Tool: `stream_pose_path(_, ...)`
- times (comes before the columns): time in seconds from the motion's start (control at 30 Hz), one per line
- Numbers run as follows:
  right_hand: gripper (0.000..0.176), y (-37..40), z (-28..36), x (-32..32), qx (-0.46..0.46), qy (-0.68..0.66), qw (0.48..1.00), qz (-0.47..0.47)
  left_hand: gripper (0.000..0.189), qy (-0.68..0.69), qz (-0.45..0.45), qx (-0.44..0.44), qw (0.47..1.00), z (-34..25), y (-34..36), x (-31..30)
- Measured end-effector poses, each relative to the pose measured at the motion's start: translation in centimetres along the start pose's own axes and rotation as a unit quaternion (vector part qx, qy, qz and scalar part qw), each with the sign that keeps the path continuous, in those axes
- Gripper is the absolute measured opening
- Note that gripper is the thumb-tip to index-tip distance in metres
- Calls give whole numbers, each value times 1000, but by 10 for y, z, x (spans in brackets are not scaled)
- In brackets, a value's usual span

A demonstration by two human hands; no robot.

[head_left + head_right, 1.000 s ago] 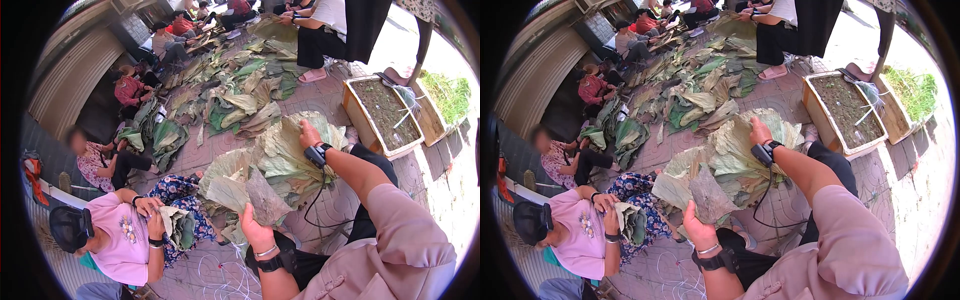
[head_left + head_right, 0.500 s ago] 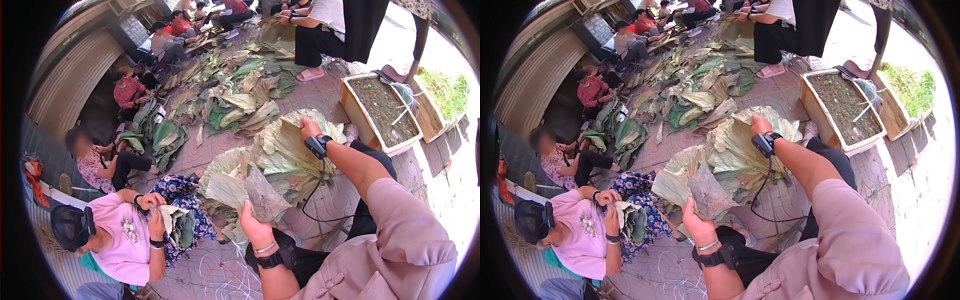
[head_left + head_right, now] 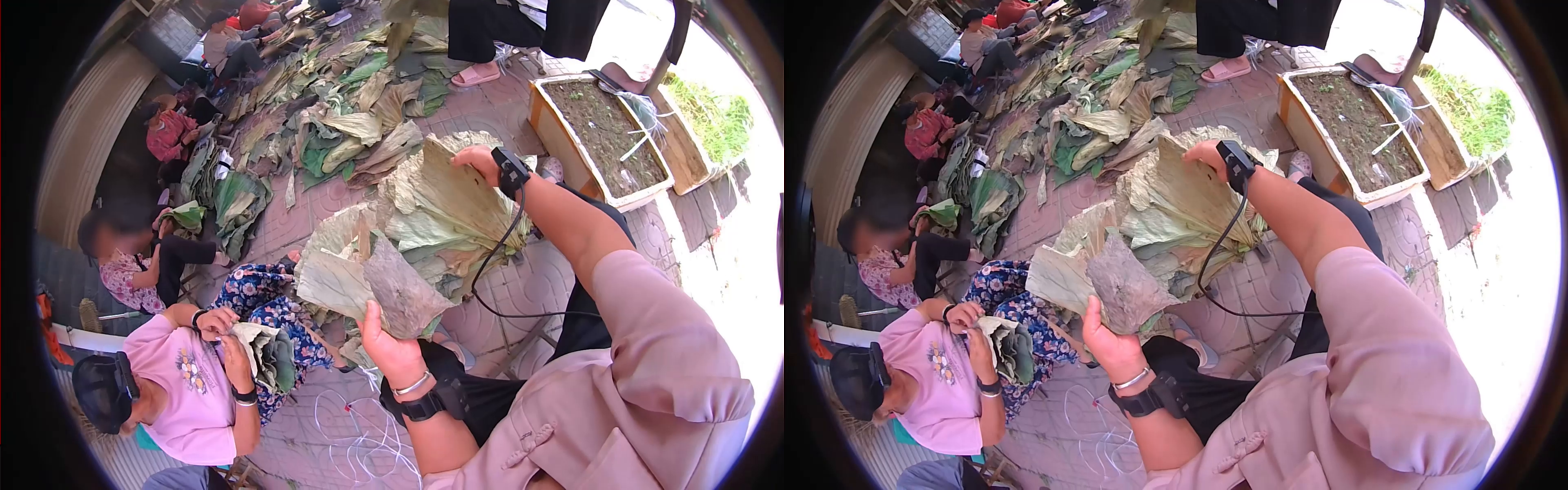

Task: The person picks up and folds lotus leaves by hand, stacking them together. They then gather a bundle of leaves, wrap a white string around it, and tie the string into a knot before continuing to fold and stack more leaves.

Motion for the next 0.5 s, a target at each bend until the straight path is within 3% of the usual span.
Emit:
stream_pose_path(0.03, 27, -2, -8, 6, 72, -146, 983, 88, 34, -13, -1, 12, 1000, -2, 0, 3)
stream_pose_path(0.07, 28, 0, -14, 15, 142, -287, 931, 173, 33, -26, -3, 23, 999, -3, 1, 4)
stream_pose_path(0.13, 26, -7, -19, 9, 136, -276, 937, 164, 33, -29, -2, 21, 999, -2, -1, 1)
stream_pose_path(0.2, 21, -5, -16, 14, 73, -260, 929, 252, 34, -32, -1, 18, 999, 0, -2, 0)
stream_pose_path(0.27, 17, -12, -14, 17, 48, -299, 920, 248, 35, -29, 1, 21, 999, -1, -2, 3)
stream_pose_path(0.33, 14, -15, -12, -5, 17, -159, 987, 27, 36, -12, -5, 5, 1000, 1, -2, 1)
stream_pose_path(0.37, 13, -3, -5, -12, -24, -87, 992, -85, 38, 7, -9, -9, 1000, 2, -2, 0)
stream_pose_path(0.4, 13, -2, -7, -10, -22, -87, 992, -84, 38, 6, -10, -10, 1000, 3, -2, -1)
stream_pose_path(0.43, 14, 10, 6, -19, -123, 47, 967, -217, 38, 2, -9, -10, 1000, 3, -3, -2)
stream_pose_path(0.47, 14, 26, 19, -20, -220, 179, 897, -339, 39, -1, -7, -10, 1000, 4, -3, -2)
stream_pose_path(0.5, 19, 28, 17, -16, -200, 218, 895, -334, 39, -2, -9, -11, 1000, 4, -3, -3)
Point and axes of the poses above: each hand's wrist, its own y-axis away from the middle knuckle, its own x-axis out of the palm, z = x × y, the point moved 7 cm from there along -y, towards the middle knuckle, and after that the axes turned 14 degrees about x, right-handed, at the moved point
